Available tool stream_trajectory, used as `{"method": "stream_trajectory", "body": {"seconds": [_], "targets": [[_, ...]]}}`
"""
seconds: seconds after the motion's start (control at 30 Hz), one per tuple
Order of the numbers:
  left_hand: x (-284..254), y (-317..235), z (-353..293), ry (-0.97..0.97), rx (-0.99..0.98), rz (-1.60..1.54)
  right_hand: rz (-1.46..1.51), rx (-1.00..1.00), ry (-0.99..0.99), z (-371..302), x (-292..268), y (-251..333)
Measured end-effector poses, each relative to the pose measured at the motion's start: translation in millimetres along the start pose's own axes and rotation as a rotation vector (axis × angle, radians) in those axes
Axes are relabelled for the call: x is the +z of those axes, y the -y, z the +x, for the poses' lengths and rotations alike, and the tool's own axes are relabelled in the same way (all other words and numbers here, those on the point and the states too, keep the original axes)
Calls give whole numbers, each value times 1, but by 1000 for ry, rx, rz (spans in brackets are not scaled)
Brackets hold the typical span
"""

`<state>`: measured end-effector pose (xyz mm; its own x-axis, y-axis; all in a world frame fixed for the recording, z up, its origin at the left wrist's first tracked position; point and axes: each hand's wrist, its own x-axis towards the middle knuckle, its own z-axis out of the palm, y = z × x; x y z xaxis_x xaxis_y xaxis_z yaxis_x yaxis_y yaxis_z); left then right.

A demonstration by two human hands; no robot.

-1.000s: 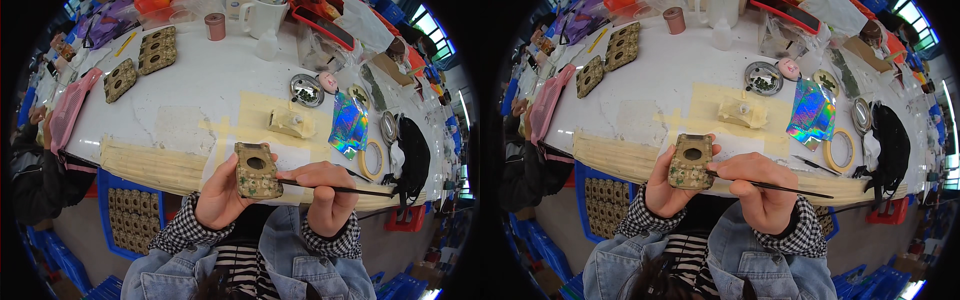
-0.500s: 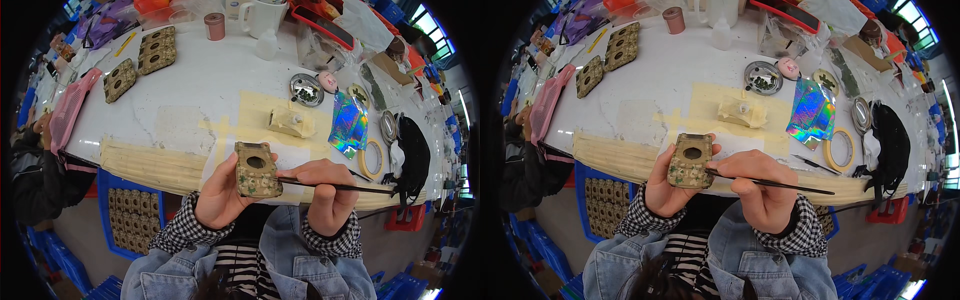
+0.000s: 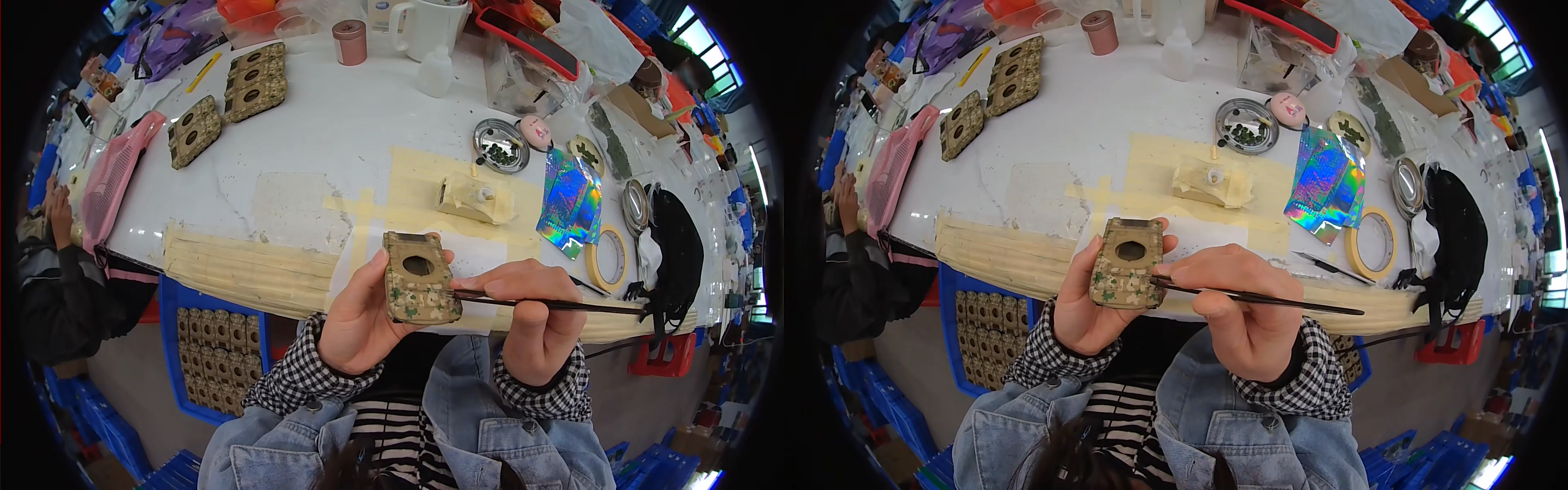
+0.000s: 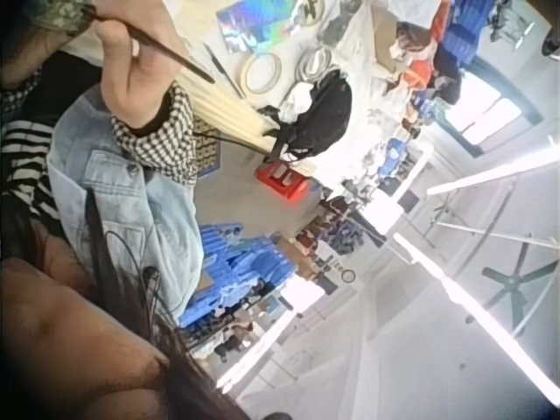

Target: Detailed painting and assembly work on a model tank chassis using a paintbrush and tweezers.

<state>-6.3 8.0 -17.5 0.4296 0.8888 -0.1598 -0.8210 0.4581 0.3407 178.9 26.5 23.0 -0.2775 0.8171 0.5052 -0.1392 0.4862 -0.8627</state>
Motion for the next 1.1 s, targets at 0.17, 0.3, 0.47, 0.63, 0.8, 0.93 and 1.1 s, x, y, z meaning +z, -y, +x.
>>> {"method": "stream_trajectory", "body": {"seconds": [0.17, 0.3, 0.47, 0.63, 0.8, 0.93, 1.1], "targets": [[0, 1, 0, -9, 12, 4, -18, 4, -8, -1, 1, 0], [-1, 1, 0, 6, 10, 0, -39, 4, 0, 1, 0, 2], [-1, 1, 0, -4, 9, 1, -7, 8, -17, 0, 1, 0], [-1, 1, 0, 1, 2, 2, -53, 11, 7, 1, 0, 2], [0, 1, 0, -10, 5, 8, -178, 4, 35, 4, 2, 6], [-1, 1, 0, 0, 4, 10, -6, 13, 11, 0, -1, 1], [-1, 1, 0, 1, 3, 7, -4, 7, 9, 1, -1, 0]]}}
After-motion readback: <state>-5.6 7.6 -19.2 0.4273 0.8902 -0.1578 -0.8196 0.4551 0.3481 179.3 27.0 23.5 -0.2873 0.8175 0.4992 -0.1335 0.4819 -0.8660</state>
